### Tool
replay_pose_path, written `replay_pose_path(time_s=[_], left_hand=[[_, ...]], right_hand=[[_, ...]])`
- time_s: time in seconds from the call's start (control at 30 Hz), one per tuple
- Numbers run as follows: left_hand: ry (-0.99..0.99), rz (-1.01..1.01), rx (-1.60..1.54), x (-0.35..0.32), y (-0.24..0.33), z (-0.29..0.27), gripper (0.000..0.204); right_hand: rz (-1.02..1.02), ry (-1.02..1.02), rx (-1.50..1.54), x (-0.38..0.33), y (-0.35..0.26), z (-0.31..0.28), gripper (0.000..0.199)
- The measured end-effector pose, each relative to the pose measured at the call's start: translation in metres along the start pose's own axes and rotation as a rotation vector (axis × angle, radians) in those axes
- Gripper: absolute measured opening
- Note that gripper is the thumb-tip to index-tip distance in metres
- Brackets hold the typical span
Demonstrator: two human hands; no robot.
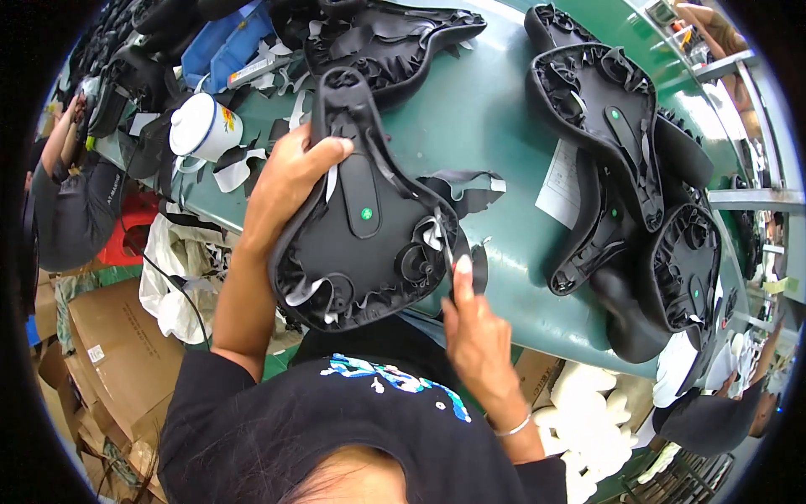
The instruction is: Trimming excess plastic material and assembling components of bicycle seats using a utility knife.
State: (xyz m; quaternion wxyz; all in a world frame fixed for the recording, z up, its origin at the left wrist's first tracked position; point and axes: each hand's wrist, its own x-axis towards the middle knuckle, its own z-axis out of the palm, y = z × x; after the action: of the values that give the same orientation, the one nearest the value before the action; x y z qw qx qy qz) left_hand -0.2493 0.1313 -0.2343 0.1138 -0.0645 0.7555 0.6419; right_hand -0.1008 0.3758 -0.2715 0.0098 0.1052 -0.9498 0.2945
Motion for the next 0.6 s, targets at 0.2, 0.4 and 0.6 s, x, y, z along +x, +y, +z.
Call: replay_pose_path(time_s=[0.2, 0.4, 0.6], left_hand=[[0.107, -0.094, -0.315, -0.034, -0.010, -0.005, 0.037], [0.189, -0.035, -0.277, -0.049, -0.022, -0.001, 0.041], [0.630, 0.580, 0.797, -0.046, -0.044, -0.002, 0.045]], right_hand=[[-0.083, 0.013, 0.108, -0.006, 0.003, -0.018, 0.065], [-0.350, 0.299, 0.138, 0.100, -0.014, -0.002, 0.066], [0.325, 0.166, 0.983, 0.104, 0.002, -0.024, 0.051]])
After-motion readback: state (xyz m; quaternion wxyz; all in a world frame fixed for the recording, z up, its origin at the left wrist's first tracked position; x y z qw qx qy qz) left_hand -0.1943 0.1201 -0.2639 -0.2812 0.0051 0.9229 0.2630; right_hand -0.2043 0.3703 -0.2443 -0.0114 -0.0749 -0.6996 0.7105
